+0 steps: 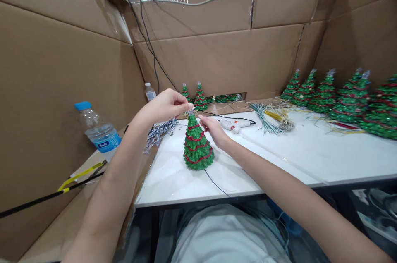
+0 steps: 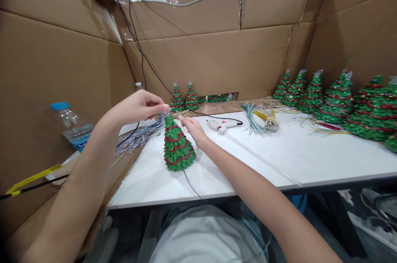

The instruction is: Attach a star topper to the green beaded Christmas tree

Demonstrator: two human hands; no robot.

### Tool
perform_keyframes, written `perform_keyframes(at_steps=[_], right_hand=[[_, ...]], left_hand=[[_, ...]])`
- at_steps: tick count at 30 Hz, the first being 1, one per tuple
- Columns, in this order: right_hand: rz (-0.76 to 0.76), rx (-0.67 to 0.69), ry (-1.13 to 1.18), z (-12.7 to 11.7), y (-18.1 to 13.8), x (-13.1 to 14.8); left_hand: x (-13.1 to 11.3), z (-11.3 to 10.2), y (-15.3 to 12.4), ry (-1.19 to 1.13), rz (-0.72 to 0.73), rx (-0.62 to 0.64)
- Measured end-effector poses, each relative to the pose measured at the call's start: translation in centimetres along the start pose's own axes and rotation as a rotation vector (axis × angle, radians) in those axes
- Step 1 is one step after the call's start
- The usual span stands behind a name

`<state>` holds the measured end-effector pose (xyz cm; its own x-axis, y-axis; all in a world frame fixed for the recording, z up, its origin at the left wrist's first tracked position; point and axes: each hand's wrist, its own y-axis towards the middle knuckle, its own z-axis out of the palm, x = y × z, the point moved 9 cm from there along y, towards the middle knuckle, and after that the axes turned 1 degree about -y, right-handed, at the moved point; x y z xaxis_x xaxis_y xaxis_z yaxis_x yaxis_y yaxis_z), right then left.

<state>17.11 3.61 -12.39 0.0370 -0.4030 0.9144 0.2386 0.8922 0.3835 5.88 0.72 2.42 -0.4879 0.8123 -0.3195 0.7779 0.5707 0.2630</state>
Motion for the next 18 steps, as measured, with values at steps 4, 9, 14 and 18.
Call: perform_keyframes(at_steps=[4, 9, 14, 18], right_hand=[[-0.349, -0.27, -0.292, -3.3, -1.1, 5.3], [-0.678, -0.493, -0.631, -4.5, -3.4, 10.3], [-0.828, -0.585, -0.809, -4.1, -4.9, 12.3], [-0.868, -0.632, -0.936, -3.9, -5.7, 13.0]], left_hand=[[-0.1, -0.1, -0.1, 0.012, -0.004, -0.011], [0.0, 0.0, -0.1, 0.017, -0.015, -0.01], [0.2, -0.1, -0.1, 0.022, -0.018, -0.005], [0.2, -0.1, 0.0, 0.021, -0.012, -0.003]])
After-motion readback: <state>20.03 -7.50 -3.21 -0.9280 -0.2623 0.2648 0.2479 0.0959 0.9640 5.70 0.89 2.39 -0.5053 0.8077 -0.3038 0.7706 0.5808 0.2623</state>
